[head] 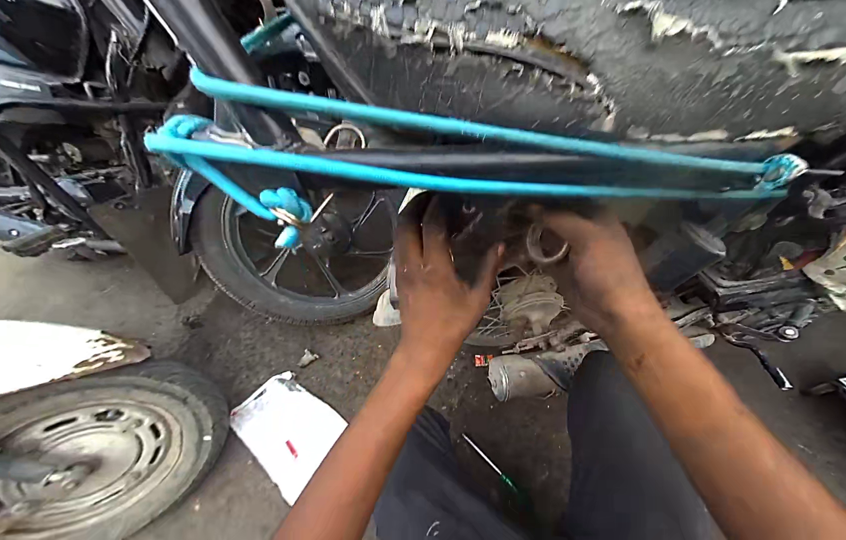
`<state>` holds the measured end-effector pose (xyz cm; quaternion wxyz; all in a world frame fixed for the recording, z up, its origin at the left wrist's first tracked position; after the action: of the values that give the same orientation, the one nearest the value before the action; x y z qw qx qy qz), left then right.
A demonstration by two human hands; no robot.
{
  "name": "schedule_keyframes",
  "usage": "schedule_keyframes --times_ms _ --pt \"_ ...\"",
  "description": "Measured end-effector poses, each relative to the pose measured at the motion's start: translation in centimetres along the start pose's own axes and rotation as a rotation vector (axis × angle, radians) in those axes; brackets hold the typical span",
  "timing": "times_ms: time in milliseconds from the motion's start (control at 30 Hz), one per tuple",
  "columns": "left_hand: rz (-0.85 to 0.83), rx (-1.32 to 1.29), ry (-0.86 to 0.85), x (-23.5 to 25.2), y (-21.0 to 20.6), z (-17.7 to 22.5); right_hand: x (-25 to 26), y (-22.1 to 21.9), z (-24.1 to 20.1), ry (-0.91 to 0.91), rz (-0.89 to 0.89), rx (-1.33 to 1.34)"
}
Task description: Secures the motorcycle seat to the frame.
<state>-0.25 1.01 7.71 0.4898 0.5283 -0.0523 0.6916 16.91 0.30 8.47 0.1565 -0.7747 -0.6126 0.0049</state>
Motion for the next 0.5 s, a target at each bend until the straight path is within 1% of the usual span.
schedule_keyframes --times_ms 67,167,233,300,333,400,467,500 --pt "0.038 0.048 0.054 0.4 -0.4 0.7 1.3 -0.1 -0.5 0.036 -0.008 -0.105" --pt "-0.014 0.183 0.123 1.2 -1.7 1.5 2.5 -0.2 -0.8 0.1 -0.027 -0.262" --pt "-0.057 0.231 0.154 1.9 -2.1 1.3 2.8 -0.2 -0.6 0.104 -0.045 -0.29" --pt "-0.066 0.28 0.16 2.6 -2.4 1.1 2.5 -0.1 -1.1 0.112 -0.018 -0.423" --pt "-0.084 0.318 0.161 2.8 -2.7 1.0 2.2 0.1 -1.7 0.173 0.007 -0.534" --pt "-0.122 0.418 0.163 3.1 -3.5 0.8 1.6 0.9 -2.5 0.391 0.088 -0.657" --pt "-0.151 0.487 0.168 3.1 -4.2 0.7 1.1 1.4 -2.7 0.603 0.128 -0.59" --pt "-0.167 0.515 0.179 3.1 -4.4 0.6 1.2 1.6 -2.4 0.663 0.121 -0.55"
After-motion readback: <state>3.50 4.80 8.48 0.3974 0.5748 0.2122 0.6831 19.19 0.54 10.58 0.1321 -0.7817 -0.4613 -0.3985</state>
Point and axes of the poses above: each hand's wrist, its own x-axis towards the middle knuckle, its own y-axis out of the back of the hand, z = x × y, the point moved 8 cm from there along x, towards the middle knuckle, and after that the axes turned 1 degree about z, right-handed, at the moved point
